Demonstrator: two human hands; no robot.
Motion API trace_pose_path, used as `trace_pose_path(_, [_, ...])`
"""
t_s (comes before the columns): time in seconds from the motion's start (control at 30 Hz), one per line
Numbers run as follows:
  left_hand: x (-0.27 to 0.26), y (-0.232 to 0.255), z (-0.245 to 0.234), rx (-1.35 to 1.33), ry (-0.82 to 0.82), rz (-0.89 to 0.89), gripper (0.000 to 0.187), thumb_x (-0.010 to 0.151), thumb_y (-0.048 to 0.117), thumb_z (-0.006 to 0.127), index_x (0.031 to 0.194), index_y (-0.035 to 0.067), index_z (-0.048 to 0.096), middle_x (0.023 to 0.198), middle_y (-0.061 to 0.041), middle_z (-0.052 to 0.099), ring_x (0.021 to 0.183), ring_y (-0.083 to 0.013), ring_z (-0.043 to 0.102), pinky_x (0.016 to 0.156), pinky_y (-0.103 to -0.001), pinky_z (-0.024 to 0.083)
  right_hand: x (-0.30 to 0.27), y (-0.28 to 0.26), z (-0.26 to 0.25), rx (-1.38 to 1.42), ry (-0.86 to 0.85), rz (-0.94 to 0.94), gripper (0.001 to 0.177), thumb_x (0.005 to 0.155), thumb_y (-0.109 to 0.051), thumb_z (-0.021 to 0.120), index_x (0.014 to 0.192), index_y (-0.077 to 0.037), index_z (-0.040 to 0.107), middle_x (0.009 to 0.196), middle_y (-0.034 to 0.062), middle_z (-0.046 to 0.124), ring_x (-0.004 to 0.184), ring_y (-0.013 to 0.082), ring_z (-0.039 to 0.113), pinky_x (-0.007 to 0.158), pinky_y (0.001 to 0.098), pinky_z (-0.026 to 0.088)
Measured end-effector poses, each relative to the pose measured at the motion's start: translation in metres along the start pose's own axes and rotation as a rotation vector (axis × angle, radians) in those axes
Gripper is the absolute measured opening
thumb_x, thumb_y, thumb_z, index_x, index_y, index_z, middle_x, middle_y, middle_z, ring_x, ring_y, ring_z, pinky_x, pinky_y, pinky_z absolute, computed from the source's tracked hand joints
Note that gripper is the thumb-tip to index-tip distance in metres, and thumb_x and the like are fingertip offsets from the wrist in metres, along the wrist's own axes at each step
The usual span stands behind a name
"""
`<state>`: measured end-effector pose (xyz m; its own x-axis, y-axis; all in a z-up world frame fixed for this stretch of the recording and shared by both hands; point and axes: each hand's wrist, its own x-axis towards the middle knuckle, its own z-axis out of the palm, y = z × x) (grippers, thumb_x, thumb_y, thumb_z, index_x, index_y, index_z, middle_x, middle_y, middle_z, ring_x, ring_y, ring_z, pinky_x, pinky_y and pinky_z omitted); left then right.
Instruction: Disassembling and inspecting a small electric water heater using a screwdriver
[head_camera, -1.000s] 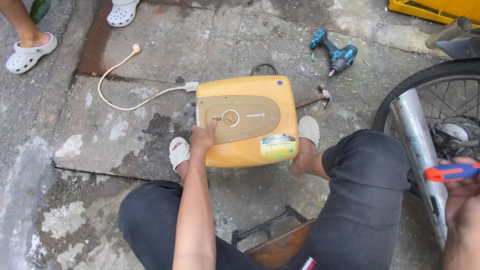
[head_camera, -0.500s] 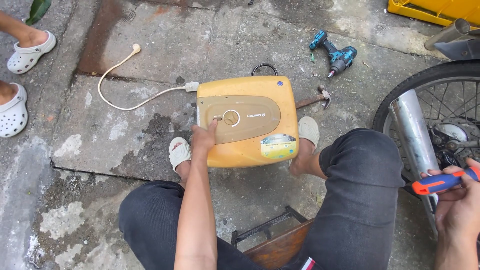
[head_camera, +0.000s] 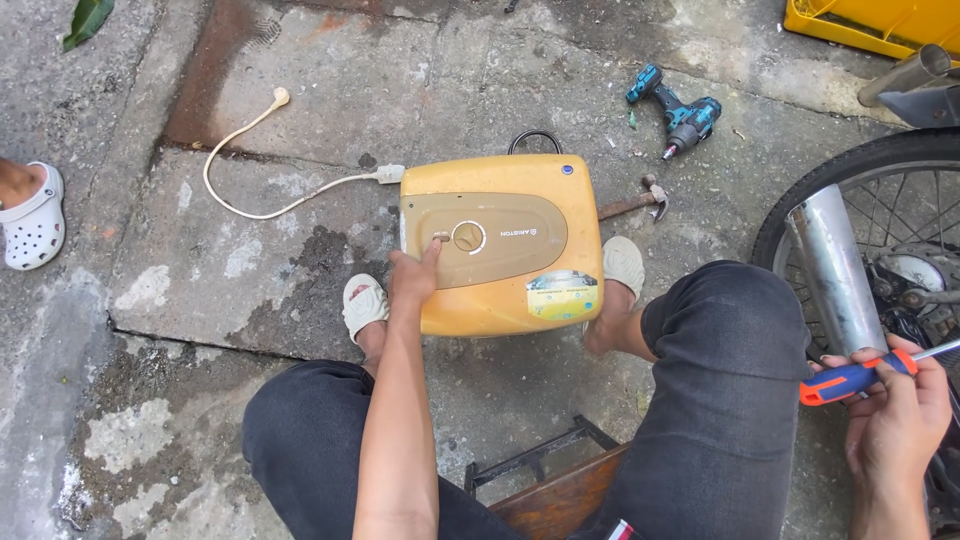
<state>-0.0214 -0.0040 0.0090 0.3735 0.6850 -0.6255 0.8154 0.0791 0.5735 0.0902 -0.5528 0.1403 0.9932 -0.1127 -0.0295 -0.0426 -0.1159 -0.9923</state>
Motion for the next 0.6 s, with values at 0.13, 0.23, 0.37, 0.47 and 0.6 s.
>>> trace_pose_path(0.13, [0.001,0.001,0.000,0.016,-0.001,-0.004,0.092,0.092,0.070,0.053,0.146,-0.001,0.030,0.146,-0.026,0.054,0.133,-0.0462,0.053,0.110,-0.053,0.040,0.004,0.011,-0.001,-0.021,0.000,0.003,0.029,0.113,-0.003,0.044,0.140,-0.012,0.046,0.108,0.0077,0.061,0.094,0.0297,0.072,0.096,0.0439,0.067])
trace_pose_path(0.23, [-0.007,0.004,-0.004,0.009,-0.006,0.001,0.089,0.092,0.069,0.054,0.144,0.000,0.030,0.146,-0.025,0.055,0.131,-0.0458,0.054,0.109,-0.053,0.041,0.006,0.022,-0.004,-0.051,0.003,-0.009,0.028,0.113,-0.001,0.043,0.139,-0.010,0.047,0.108,0.0069,0.061,0.092,0.0271,0.070,0.097,0.0388,0.066])
trace_pose_path(0.37, [-0.017,0.011,-0.009,-0.018,-0.033,-0.021,0.085,0.093,0.066,0.053,0.145,0.002,0.030,0.146,-0.022,0.054,0.132,-0.0434,0.054,0.110,-0.053,0.041,0.012,0.047,-0.011,0.010,0.000,0.051,0.028,0.108,-0.002,0.044,0.133,-0.013,0.049,0.107,0.0066,0.059,0.090,0.0253,0.068,0.092,0.0335,0.061])
trace_pose_path(0.47, [-0.012,0.008,-0.008,-0.035,-0.036,-0.022,0.088,0.093,0.064,0.055,0.147,0.001,0.028,0.148,-0.023,0.052,0.134,-0.0425,0.053,0.111,-0.050,0.041,0.010,0.056,-0.007,0.068,0.016,0.116,0.029,0.103,0.000,0.044,0.128,-0.014,0.051,0.103,0.0059,0.055,0.082,0.0210,0.058,0.083,0.0317,0.054])
trace_pose_path(0.6, [0.022,-0.013,0.005,-0.001,0.003,0.007,0.094,0.088,0.068,0.059,0.141,-0.004,0.033,0.144,-0.025,0.057,0.130,-0.0412,0.058,0.108,-0.046,0.043,0.011,0.073,-0.001,0.101,0.039,0.156,0.019,0.106,-0.003,0.054,0.121,-0.014,0.051,0.086,0.0050,0.045,0.066,0.0148,0.048,0.066,0.0311,0.045])
